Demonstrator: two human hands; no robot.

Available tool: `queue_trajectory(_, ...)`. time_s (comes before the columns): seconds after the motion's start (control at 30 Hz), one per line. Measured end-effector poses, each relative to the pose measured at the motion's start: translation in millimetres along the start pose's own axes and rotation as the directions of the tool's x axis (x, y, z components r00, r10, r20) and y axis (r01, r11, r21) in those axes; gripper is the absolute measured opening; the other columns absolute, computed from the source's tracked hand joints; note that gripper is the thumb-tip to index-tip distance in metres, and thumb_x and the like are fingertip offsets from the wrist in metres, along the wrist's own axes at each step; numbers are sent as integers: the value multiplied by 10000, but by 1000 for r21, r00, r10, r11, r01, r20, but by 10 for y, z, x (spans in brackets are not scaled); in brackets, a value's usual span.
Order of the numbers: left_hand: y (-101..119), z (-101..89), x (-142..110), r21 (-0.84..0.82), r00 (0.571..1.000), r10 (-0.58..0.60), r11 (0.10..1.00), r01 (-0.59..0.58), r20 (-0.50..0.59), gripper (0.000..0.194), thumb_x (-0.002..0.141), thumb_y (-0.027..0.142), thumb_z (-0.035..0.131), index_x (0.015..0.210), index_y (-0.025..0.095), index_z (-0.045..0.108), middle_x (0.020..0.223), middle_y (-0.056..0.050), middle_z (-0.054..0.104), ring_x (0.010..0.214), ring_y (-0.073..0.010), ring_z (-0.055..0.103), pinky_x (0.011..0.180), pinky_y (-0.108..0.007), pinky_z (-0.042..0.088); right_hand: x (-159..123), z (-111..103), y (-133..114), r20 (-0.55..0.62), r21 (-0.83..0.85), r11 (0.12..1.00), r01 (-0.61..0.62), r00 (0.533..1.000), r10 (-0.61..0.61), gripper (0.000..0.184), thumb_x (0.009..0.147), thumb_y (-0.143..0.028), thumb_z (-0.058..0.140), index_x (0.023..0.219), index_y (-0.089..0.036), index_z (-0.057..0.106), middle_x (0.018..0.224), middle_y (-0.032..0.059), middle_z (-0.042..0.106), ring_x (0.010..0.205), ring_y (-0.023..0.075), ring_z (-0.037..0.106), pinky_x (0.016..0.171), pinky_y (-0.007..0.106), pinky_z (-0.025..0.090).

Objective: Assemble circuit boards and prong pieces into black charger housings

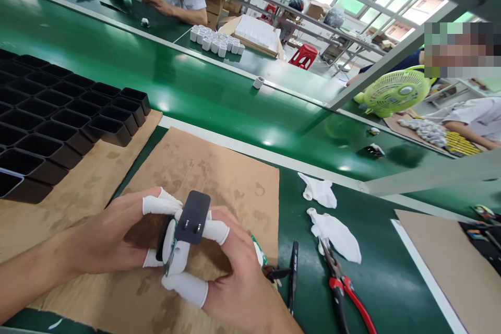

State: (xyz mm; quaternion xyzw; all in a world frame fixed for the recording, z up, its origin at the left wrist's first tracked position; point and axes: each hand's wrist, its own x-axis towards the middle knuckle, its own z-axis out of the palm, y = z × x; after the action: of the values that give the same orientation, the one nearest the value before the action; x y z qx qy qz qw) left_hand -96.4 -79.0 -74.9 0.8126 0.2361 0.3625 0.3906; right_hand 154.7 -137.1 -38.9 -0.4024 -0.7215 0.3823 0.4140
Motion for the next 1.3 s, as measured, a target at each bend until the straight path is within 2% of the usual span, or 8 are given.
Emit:
queue_trajectory(0.17, 13, 2, 15, -31, 1000, -31, 999, 31, 0, 305, 978, 241, 834, 1220, 257, 649, 1031, -1, 709, 869, -198, 679, 737, -311, 529, 11, 17, -1, -18, -29, 1000, -5, 1000, 4, 622, 853, -350, 1043, 1415, -360, 776, 1251, 57, 827, 1104, 310, 785, 956, 418, 667)
queue_trajectory(0.33, 18, 7, 27, -12, 999, -43, 999, 43, 12, 337, 952, 211, 822, 1236, 243, 645, 1026, -10, 713, 849, -199, 677, 734, -312, 534, -5, 24, 19, -24, -48, 999, 5, 1000, -7, 577, 852, -328, 1043, 1360, -358, 772, 1199, 45, 818, 1025, 280, 760, 907, 400, 656)
queue_trajectory(0.57, -15, 31, 19, -91, 996, -91, 992, 92, 18, 349, 957, 287, 857, 1247, 235, 670, 1007, -19, 699, 825, -205, 694, 713, -320, 563, -4, 15, 34, -4, -45, 999, 17, 1000, -18, 626, 870, -323, 1030, 1424, -376, 745, 1161, 38, 787, 980, 257, 719, 933, 388, 657)
queue_trajectory(0.67, -4, 33, 29, -92, 994, -106, 990, 108, 26, 366, 939, 265, 867, 1244, 244, 667, 1009, -19, 710, 822, -209, 704, 705, -325, 578, -4, 17, 38, -15, -63, 998, 0, 1000, -1, 604, 870, -351, 1029, 1410, -359, 758, 1104, 39, 766, 967, 266, 725, 930, 403, 667)
queue_trajectory(0.87, 33, 31, 46, -69, 996, -90, 994, 89, -7, 281, 946, 286, 842, 1145, 260, 646, 958, -6, 700, 757, -193, 670, 648, -318, 554, 1, 27, 36, 6, -75, 997, -17, 1000, 18, 614, 896, -355, 1004, 1451, -362, 740, 1214, 79, 744, 1059, 308, 748, 915, 420, 680)
queue_trajectory(1.03, 25, 29, 30, -41, 998, -62, 997, 61, -14, 436, 902, 175, 812, 1294, 270, 647, 1006, -2, 724, 796, -196, 711, 706, -314, 576, 40, 42, 6, 31, -91, 995, -47, 998, 50, 623, 917, -315, 990, 1476, -386, 724, 1319, 78, 702, 1134, 293, 727, 999, 406, 658)
queue_trajectory(1.17, 21, 41, 31, -84, 995, -98, 992, 98, 4, 451, 875, 105, 779, 1284, 259, 668, 1032, -3, 746, 841, -196, 732, 747, -306, 583, 50, 23, 26, 41, -109, 992, -57, 997, 62, 647, 888, -310, 1015, 1467, -373, 731, 1362, 81, 697, 1159, 298, 735, 1008, 408, 654)
queue_trajectory(1.3, 6, 81, 29, -135, 986, -163, 977, 164, 12, 391, 867, 173, 818, 1226, 249, 681, 1026, -12, 731, 836, -210, 712, 721, -321, 577, 58, -5, 65, 45, -136, 991, 12, 999, -6, 672, 868, -287, 1034, 1462, -384, 734, 1358, 58, 704, 1177, 277, 749, 973, 360, 643)
